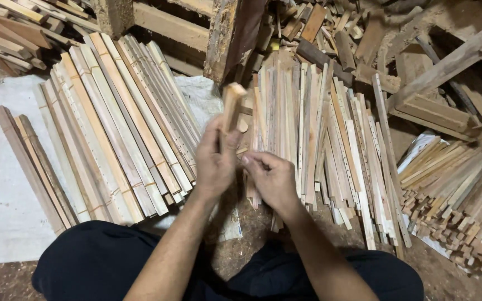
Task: Sorting and inspecting individual wooden slats from a large pile on the floor for quality control
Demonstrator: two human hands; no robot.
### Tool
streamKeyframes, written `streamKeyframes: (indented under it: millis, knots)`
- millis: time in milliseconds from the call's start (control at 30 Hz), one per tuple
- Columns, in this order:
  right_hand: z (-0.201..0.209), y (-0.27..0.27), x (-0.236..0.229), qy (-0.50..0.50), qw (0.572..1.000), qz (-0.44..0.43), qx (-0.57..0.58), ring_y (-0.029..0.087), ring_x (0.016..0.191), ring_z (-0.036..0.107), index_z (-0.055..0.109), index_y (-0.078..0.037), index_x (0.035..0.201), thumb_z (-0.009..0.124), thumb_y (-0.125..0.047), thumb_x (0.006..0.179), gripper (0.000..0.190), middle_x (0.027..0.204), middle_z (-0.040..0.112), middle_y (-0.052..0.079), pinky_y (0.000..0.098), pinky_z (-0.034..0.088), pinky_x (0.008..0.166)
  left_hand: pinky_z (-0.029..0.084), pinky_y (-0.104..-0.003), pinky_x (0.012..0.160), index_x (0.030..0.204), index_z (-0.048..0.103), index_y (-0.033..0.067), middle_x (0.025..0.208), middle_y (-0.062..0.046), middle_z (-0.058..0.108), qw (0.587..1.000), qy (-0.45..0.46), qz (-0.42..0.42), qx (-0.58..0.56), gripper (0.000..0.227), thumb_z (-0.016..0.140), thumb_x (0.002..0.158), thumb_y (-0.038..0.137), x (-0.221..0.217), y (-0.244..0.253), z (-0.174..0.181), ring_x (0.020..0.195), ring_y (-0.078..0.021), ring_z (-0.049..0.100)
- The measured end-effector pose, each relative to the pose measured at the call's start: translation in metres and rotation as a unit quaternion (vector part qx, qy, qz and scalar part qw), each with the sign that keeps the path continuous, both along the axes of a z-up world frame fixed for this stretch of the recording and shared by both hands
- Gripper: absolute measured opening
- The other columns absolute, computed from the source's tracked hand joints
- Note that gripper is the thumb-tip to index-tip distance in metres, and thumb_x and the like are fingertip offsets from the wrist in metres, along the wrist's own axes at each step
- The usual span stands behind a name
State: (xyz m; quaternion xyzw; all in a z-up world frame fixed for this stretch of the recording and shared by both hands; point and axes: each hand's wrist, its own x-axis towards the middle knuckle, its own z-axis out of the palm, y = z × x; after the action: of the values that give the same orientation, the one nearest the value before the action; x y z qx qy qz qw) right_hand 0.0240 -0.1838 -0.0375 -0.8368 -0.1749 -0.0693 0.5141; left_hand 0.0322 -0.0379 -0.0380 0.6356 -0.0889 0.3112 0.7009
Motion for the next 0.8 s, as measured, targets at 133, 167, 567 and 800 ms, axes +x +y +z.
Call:
streamKeyframes:
  millis: [133, 167, 567, 800]
  knots:
    - [-0.040, 0.006, -0.020, 0.344, 0.927, 0.078, 0.128, 0.034, 0.080, 0.073, 0.066, 0.010, 0.118, 0.065, -0.027, 0.102, 0.041, 0.100, 0.062, 0.038, 0.0407, 0.063, 0.075, 0.058, -0.026, 0.060, 0.107, 0.055, 0.0088, 0.083, -0.007, 0.059, 0.973, -0.098, 0.189, -0.088, 0.022, 0.053, 0.108, 0.031, -0.011, 0.029, 0.062, 0.067, -0.0168, 0.061]
    - [-0.048, 0.010, -0.029, 0.443, 0.873, 0.103, 0.174, 0.043, 0.098, 0.073, 0.056, 0.015, 0.136, 0.064, -0.038, 0.101, 0.063, 0.128, 0.048, 0.054, 0.0493, 0.062, 0.086, 0.060, -0.027, 0.062, 0.105, 0.052, 0.0070, 0.080, -0.010, 0.061, 0.952, -0.121, 0.244, -0.142, 0.034, 0.049, 0.108, 0.041, -0.018, 0.036, 0.086, 0.064, -0.0188, 0.066]
    - [0.013, -0.032, 0.064, 0.090, 0.849, -0.125, 0.506, 0.020, 0.093, 0.075, 0.058, -0.001, 0.125, 0.075, -0.022, 0.095, 0.040, 0.109, 0.069, 0.008, 0.0365, 0.067, 0.090, 0.055, -0.023, 0.040, 0.095, 0.053, 0.0099, 0.055, 0.006, 0.046, 0.834, 0.317, 0.055, -0.449, 0.047, 0.040, 0.105, 0.054, -0.003, 0.023, -0.024, 0.039, -0.0049, 0.053]
    - [0.050, -0.053, 0.034, -0.006, 0.994, -0.048, 0.095, 0.002, 0.061, 0.053, 0.074, -0.011, 0.088, 0.082, -0.019, 0.095, 0.013, 0.066, 0.065, -0.001, 0.0209, 0.049, 0.055, 0.057, -0.036, 0.058, 0.097, 0.079, 0.0208, 0.069, -0.006, 0.071, 0.968, 0.222, 0.019, 0.111, 0.023, 0.067, 0.098, 0.040, -0.014, 0.003, 0.008, 0.065, -0.0192, 0.070]
